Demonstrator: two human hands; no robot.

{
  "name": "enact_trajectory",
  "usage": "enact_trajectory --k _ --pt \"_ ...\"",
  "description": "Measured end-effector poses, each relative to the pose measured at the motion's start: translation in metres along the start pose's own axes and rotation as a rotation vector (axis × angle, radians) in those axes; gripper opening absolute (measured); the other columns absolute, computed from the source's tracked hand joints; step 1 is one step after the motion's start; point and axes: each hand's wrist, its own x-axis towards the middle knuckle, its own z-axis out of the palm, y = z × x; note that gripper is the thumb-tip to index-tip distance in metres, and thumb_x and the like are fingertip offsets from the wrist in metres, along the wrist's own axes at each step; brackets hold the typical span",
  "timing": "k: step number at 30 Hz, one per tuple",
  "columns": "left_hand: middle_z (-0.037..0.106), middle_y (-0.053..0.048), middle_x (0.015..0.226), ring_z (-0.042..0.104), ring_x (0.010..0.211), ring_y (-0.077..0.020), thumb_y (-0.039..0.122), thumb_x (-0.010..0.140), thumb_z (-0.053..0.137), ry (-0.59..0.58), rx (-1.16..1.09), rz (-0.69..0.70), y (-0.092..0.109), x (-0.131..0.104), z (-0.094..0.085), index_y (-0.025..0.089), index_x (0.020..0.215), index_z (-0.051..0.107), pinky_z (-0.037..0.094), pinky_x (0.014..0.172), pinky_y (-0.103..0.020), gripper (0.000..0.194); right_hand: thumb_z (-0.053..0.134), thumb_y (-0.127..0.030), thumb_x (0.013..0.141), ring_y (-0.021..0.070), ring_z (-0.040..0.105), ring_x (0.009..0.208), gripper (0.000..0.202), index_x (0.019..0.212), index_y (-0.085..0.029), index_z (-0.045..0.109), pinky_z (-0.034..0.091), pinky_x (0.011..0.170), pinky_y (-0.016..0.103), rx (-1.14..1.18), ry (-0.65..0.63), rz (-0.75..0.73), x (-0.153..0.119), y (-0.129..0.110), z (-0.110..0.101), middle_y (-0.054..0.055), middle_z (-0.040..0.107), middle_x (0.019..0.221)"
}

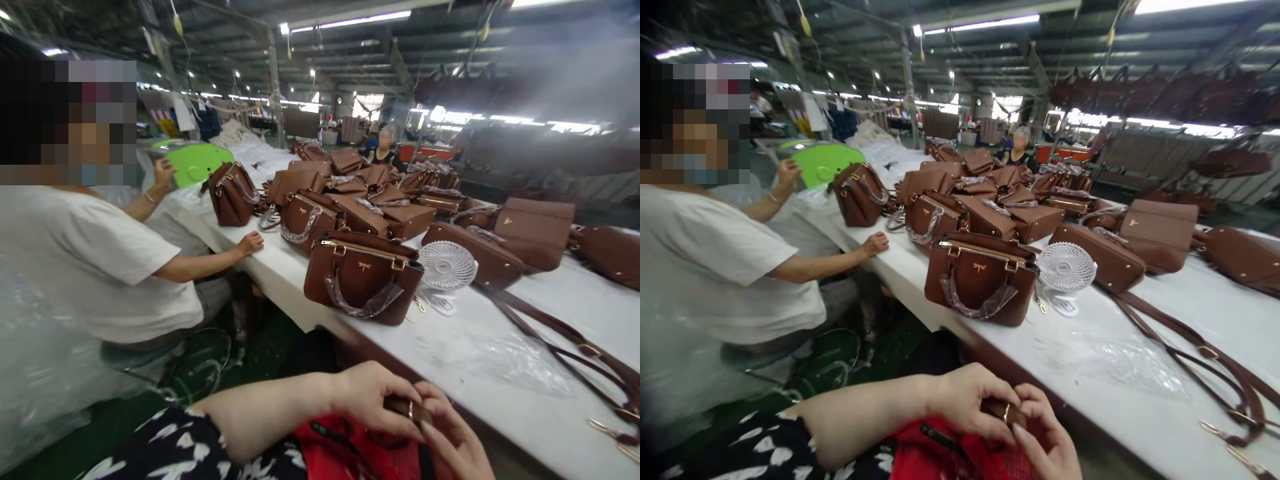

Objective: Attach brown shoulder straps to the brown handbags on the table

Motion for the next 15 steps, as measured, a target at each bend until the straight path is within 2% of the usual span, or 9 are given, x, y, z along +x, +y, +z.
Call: enact_trajectory --k 3,5,7,9,11,13,15 --pt "0.066 0.000 0.081 0.057 0.071 -0.0104 0.038 0.077 0.072 0.023 -0.108 0.040 -0.001 -0.002 0.003 0.015 0.108 0.072 0.043 0.066 -0.016 0.038 0.077 -0.040 0.074 0.0296 0.064 0.109 0.022 0.087 -0.024 0.073 0.058 0.086 0.041 0.276 0.059 0.120 -0.007 0.014 -0.002 0.010 0.055 0.136" --pt "0.064 0.001 0.076 0.054 0.067 -0.0091 0.037 0.078 0.070 0.014 -0.139 0.040 -0.006 -0.002 0.004 0.013 0.106 0.072 0.042 0.062 -0.016 0.037 0.076 -0.046 0.074 0.0306 0.062 0.114 0.024 0.083 -0.024 0.073 0.057 0.090 0.043 0.354 0.110 0.128 -0.011 0.015 -0.003 0.010 0.058 0.134" --pt "0.062 0.002 0.074 0.054 0.064 -0.0086 0.037 0.078 0.069 -0.007 -0.119 0.042 -0.011 -0.003 0.004 0.013 0.104 0.072 0.042 0.060 -0.016 0.036 0.072 -0.051 0.077 0.0301 0.060 0.117 0.026 0.077 -0.025 0.072 0.056 0.092 0.043 0.309 0.124 0.078 -0.012 0.008 -0.006 0.009 0.064 0.124" --pt "0.064 0.001 0.075 0.056 0.066 -0.0098 0.036 0.076 0.069 -0.004 -0.017 0.053 -0.014 -0.005 0.002 0.015 0.101 0.072 0.043 0.061 -0.017 0.033 0.069 -0.050 0.080 0.0283 0.062 0.112 0.028 0.070 -0.023 0.069 0.056 0.089 0.038 0.070 0.088 -0.008 -0.009 -0.004 -0.009 0.009 0.067 0.114" --pt "0.066 0.001 0.076 0.060 0.068 -0.0124 0.035 0.073 0.068 0.017 0.146 0.063 -0.014 -0.007 0.000 0.018 0.097 0.072 0.043 0.061 -0.018 0.029 0.068 -0.044 0.082 0.0268 0.064 0.106 0.029 0.064 -0.022 0.068 0.055 0.086 0.032 -0.323 0.024 -0.103 -0.002 -0.018 -0.009 0.009 0.068 0.111" --pt "0.068 0.000 0.077 0.061 0.069 -0.0151 0.036 0.070 0.068 0.040 0.300 0.067 -0.012 -0.008 0.000 0.021 0.094 0.072 0.042 0.058 -0.020 0.029 0.072 -0.038 0.079 0.0258 0.066 0.098 0.022 0.063 -0.024 0.071 0.054 0.083 0.030 -0.675 -0.050 -0.201 0.005 -0.027 -0.002 0.009 0.071 0.107" --pt "0.069 0.000 0.078 0.061 0.066 -0.0161 0.038 0.071 0.065 0.040 0.370 0.058 -0.011 -0.008 0.003 0.023 0.090 0.070 0.040 0.054 -0.022 0.025 0.076 -0.035 0.075 0.0248 0.068 0.090 0.009 0.070 -0.027 0.076 0.055 0.081 0.030 -0.830 -0.061 -0.286 0.009 -0.031 0.011 0.008 0.073 0.098"
